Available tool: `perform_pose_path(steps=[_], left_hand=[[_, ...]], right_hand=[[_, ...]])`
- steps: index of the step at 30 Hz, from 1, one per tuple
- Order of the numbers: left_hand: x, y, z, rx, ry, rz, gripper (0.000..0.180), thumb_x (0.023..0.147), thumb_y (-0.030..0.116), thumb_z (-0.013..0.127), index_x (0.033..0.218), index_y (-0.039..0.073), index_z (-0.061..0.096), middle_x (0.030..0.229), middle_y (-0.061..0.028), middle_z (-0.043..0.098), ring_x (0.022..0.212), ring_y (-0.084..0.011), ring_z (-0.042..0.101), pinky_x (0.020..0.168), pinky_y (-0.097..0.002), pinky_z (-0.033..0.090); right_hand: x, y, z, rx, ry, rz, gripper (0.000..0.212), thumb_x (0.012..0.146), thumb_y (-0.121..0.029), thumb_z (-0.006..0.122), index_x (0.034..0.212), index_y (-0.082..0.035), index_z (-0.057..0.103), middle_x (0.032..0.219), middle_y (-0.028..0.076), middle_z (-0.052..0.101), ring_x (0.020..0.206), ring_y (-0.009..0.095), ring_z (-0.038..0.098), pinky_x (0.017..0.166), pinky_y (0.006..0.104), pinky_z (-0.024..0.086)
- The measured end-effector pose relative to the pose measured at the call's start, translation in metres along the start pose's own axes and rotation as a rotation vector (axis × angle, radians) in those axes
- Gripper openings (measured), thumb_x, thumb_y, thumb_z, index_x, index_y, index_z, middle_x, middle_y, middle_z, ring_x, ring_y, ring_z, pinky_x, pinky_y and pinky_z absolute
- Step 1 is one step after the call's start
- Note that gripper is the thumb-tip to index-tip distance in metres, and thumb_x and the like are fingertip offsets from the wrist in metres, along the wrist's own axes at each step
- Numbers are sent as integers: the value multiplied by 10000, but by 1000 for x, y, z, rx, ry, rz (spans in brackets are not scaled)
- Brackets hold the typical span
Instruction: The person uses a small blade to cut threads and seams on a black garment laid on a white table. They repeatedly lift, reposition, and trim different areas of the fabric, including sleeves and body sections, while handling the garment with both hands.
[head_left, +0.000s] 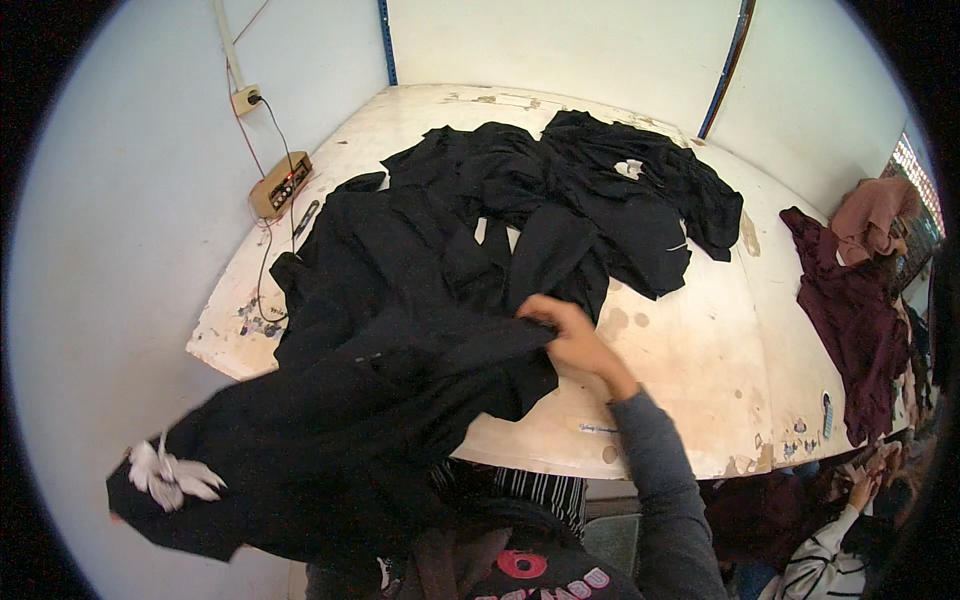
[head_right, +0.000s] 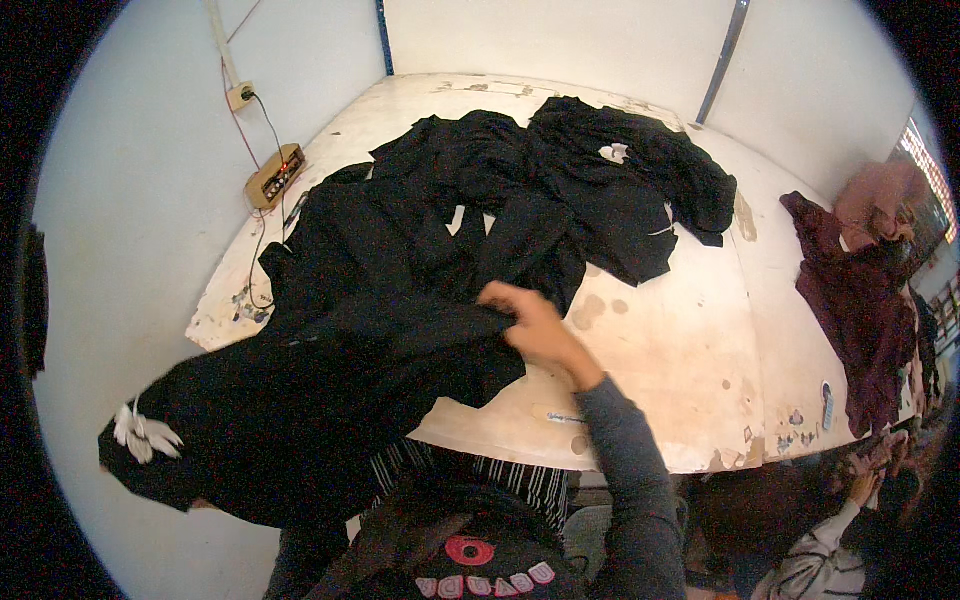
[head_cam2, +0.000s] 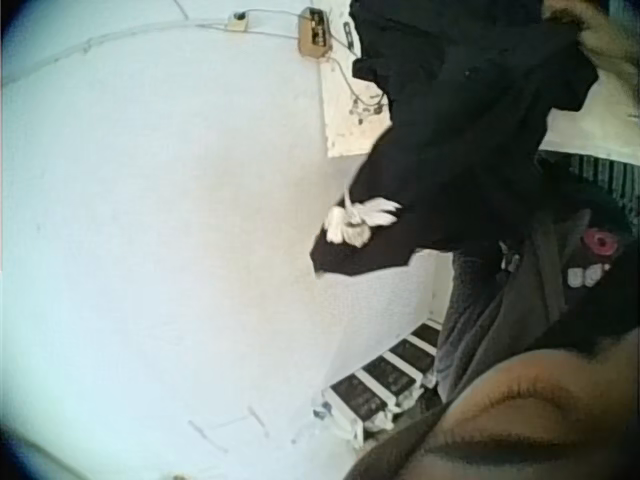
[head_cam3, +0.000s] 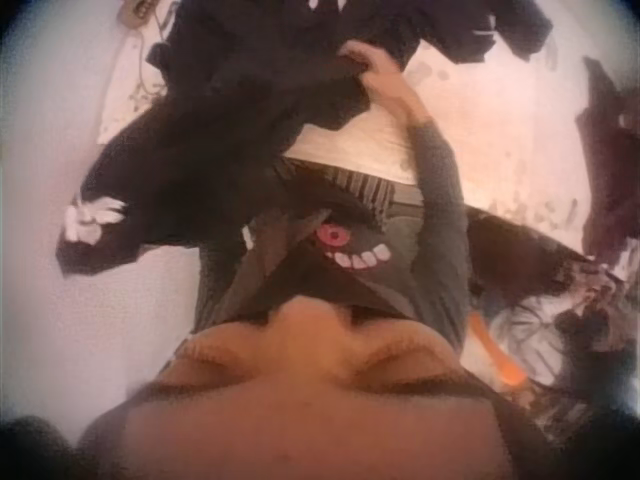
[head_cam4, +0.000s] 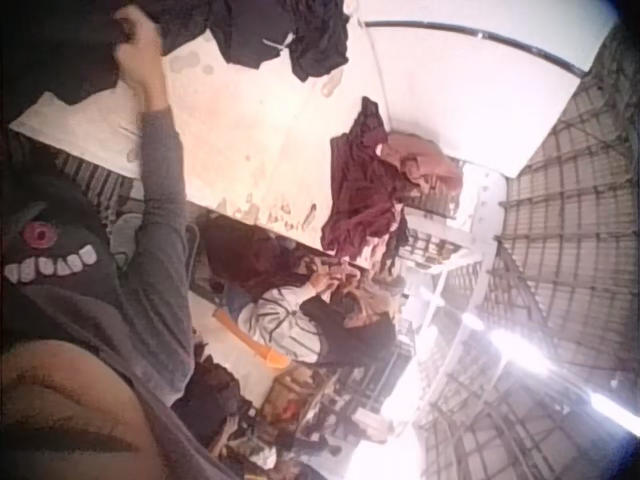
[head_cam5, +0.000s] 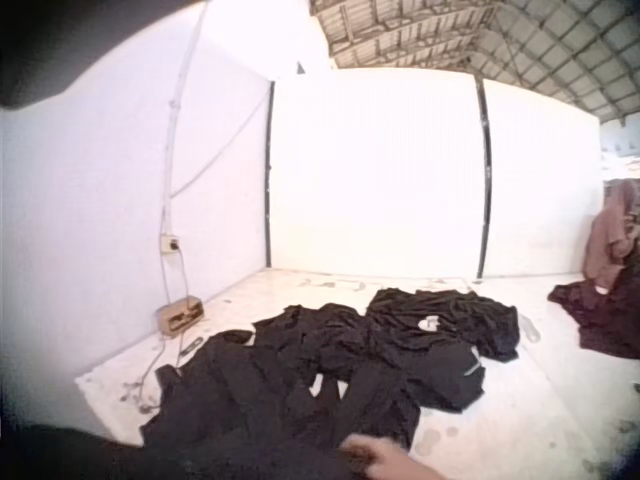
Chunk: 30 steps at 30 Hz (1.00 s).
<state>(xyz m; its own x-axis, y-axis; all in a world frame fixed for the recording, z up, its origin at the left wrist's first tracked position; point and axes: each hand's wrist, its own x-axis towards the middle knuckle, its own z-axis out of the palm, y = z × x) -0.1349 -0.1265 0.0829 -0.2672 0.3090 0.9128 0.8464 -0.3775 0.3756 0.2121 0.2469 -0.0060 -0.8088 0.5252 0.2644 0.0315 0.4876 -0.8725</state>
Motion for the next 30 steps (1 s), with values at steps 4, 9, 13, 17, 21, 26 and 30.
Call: perform_pose_path(steps=[4,9,13,17,21,26,30], left_hand=[[17,-7,-7,80,76,-49,267,953,207,676,1126,10,629,1009,-38,655,842,-130,610,771,-255,476],[47,-26,75,-112,-28,-544,235,993,195,674,1122,0,653,984,-7,661,904,-74,581,811,-207,443],[52,-59,137,-96,-356,-679,267,988,269,691,1088,24,660,927,-16,659,904,-101,586,812,-249,456],[33,-70,149,-151,-446,-836,450,907,291,780,1234,69,563,1098,-93,648,1035,-181,614,947,-310,472],[30,-53,140,-157,-551,-708,633,804,218,847,1301,87,478,1198,-123,607,1140,-225,587,1002,-344,458],[37,-40,131,186,-665,-449,414,825,158,794,1178,58,603,1210,-125,608,1110,-286,616,985,-367,470],[31,-30,136,464,-590,-387,204,845,142,763,1006,38,696,1169,-119,616,1102,-327,627,927,-387,495]], right_hand=[[-65,-40,-95,99,377,-184,610,708,42,591,1310,-44,535,1256,132,622,1223,254,589,1096,387,445],[-138,-103,-217,122,610,-216,374,757,-72,710,1104,-31,578,986,106,664,932,179,656,855,312,514],[-86,-119,-209,-876,630,177,259,740,-1,723,987,2,645,921,47,682,941,173,664,831,278,495],[-81,-78,-161,-951,589,213,395,735,-265,890,1036,-79,714,998,62,743,984,210,706,831,344,531],[-66,-65,-101,-519,390,228,153,839,-46,785,951,0,692,906,54,694,875,125,666,713,277,520],[-24,-74,-33,-447,227,-15,222,776,-121,821,958,-56,711,924,89,692,834,267,701,724,355,540],[-8,-64,-6,-728,192,-22,269,774,-183,815,1001,-87,708,966,60,698,856,299,704,711,393,547]])
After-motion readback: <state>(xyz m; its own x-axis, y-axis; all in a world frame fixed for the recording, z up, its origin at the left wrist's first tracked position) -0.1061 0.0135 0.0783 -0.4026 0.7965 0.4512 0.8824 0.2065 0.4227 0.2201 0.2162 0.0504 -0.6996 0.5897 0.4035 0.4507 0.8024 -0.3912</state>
